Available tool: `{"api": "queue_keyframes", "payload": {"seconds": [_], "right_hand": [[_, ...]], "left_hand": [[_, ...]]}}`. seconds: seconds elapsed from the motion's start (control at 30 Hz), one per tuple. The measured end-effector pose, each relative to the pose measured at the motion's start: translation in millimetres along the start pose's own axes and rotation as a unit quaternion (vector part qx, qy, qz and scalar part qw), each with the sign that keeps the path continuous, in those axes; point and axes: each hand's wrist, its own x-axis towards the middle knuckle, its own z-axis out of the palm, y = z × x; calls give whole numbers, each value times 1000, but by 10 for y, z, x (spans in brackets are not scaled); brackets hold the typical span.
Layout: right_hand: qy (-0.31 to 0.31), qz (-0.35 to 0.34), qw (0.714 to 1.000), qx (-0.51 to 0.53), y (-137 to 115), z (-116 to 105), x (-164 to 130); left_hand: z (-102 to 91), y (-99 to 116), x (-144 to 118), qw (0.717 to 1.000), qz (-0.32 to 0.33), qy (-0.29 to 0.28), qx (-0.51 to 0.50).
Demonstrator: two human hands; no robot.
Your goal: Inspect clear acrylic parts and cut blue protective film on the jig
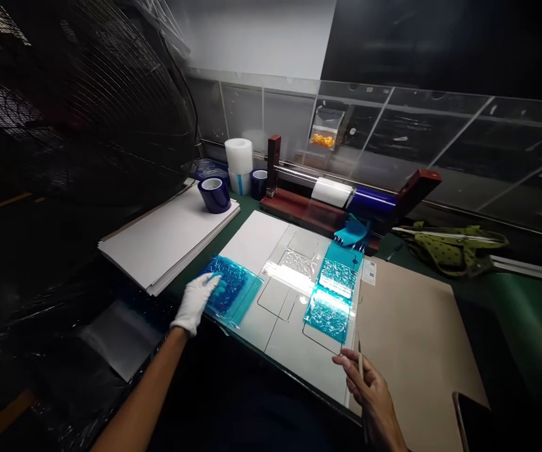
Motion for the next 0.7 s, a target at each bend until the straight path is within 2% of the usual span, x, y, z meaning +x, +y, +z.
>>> {"api": "queue_keyframes", "payload": {"seconds": [0.07,0.17,0.33,0.43,0.53,0.63,0.67,0.7], "right_hand": [[-7,2,1000,-10,-1,38,13],[-17,2,1000,-26,-17,122,35],[-26,-2,999,-37,-38,197,108],[-20,-4,999,-31,-61,190,147],[-2,-17,1000,1,-108,158,181],[22,-40,999,22,-131,73,243],[31,-50,998,12,-121,29,277],[40,-59,997,-11,-103,-20,320]], "left_hand": [[-207,26,293,1000,10,4,17],[-380,-42,588,999,13,4,44],[-412,-215,748,995,24,11,101],[-387,-182,730,988,51,31,145],[-374,-28,678,966,96,123,208],[-308,127,581,922,144,236,270],[-248,151,533,904,168,260,295],[-160,155,473,891,193,262,318]]}}
